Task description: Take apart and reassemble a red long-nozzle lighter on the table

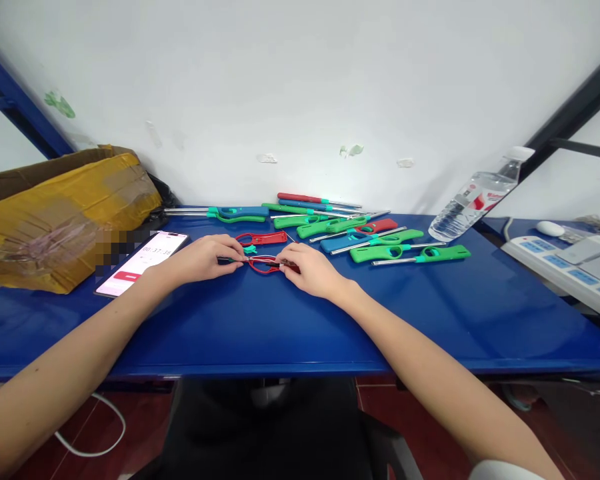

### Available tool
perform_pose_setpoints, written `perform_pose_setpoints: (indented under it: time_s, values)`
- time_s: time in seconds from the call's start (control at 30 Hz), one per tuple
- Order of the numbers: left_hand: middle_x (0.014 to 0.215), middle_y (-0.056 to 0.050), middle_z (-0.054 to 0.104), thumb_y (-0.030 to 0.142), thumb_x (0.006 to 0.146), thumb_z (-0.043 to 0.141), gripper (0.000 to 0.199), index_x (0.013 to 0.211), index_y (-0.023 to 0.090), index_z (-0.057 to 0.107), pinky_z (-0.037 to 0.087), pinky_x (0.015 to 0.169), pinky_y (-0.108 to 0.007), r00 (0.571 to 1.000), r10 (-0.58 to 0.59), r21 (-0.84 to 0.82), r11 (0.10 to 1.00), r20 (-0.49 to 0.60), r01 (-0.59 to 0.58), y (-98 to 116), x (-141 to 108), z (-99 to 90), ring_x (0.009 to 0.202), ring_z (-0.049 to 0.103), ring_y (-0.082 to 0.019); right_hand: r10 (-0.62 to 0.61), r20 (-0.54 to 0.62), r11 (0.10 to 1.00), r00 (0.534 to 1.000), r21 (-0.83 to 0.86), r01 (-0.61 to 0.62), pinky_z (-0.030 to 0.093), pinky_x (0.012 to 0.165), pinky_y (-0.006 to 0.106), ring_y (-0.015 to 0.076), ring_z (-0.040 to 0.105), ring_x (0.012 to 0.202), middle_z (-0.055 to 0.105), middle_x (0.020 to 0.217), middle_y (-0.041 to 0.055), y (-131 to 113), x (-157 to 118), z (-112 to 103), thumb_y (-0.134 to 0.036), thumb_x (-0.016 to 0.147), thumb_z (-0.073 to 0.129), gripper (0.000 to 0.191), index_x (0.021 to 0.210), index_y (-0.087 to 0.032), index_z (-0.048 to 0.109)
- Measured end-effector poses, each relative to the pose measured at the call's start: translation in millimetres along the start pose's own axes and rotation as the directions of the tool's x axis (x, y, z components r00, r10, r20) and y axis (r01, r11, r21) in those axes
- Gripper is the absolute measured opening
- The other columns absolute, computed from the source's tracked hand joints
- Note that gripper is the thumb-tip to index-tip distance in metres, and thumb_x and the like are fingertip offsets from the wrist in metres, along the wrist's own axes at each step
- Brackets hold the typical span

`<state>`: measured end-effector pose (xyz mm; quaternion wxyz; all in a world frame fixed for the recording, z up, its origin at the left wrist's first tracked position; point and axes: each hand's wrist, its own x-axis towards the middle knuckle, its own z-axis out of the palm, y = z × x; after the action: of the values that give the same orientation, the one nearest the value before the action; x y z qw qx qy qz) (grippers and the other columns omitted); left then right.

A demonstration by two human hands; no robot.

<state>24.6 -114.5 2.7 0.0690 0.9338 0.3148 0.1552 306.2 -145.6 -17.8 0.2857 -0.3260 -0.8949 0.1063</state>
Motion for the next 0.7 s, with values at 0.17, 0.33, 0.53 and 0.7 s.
perform_pose_setpoints:
  time_s: [0.17, 0.33, 0.53, 0.7]
  values:
    - [0.106, -0.008, 0.071, 0.030, 0.090, 0.058, 0.023, 0.103, 0.021, 0.073, 0.049, 0.090, -0.035, 0.999, -0.017, 0.002, 1.000, -0.033, 0.017, 2.5, -2.9, 2.6, 0.099, 0.063, -0.023, 0.004, 0.004, 1.000, 1.000, 0.005, -0.004, 0.053, 0.085, 0.037, 0.0210, 0.063, 0.092, 0.067, 0.101, 0.0089, 1.1, -0.2, 0.0, -0.017, 0.092, 0.053, 0.018, 0.101, -0.020, 0.068]
    - [0.115, -0.009, 0.068, 0.033, 0.090, 0.059, 0.027, 0.111, 0.021, 0.070, 0.049, 0.092, -0.037, 0.998, -0.034, 0.004, 0.999, -0.051, 0.034, 1.5, -4.5, 6.6, 0.104, 0.062, -0.024, 0.005, 0.010, 1.000, 1.000, 0.005, -0.005, 0.053, 0.085, 0.038, 0.0214, 0.063, 0.093, 0.067, 0.101, 0.0086, 0.6, 0.3, -0.2, -0.018, 0.091, 0.053, 0.018, 0.102, -0.021, 0.068]
    - [0.117, -0.009, 0.067, 0.034, 0.093, 0.056, 0.030, 0.116, 0.023, 0.070, 0.049, 0.094, -0.039, 0.999, -0.011, 0.019, 1.000, -0.050, 0.012, 9.3, -3.9, 11.8, 0.107, 0.061, -0.025, 0.017, -0.011, 1.000, 1.000, -0.005, -0.017, 0.053, 0.087, 0.038, 0.0219, 0.063, 0.095, 0.066, 0.103, 0.0082, -0.1, -0.4, -0.1, -0.019, 0.090, 0.056, 0.020, 0.108, -0.021, 0.064]
    - [0.117, -0.009, 0.068, 0.032, 0.095, 0.053, 0.028, 0.113, 0.021, 0.070, 0.046, 0.100, -0.040, 0.997, 0.024, -0.017, 1.000, -0.074, -0.026, 19.0, 0.5, 17.0, 0.109, 0.061, -0.024, 0.057, -0.034, 0.998, 0.998, -0.013, -0.057, 0.055, 0.086, 0.038, 0.0221, 0.064, 0.095, 0.064, 0.110, 0.0098, -0.9, -0.7, 0.1, -0.026, 0.091, 0.057, 0.027, 0.117, -0.019, 0.061]
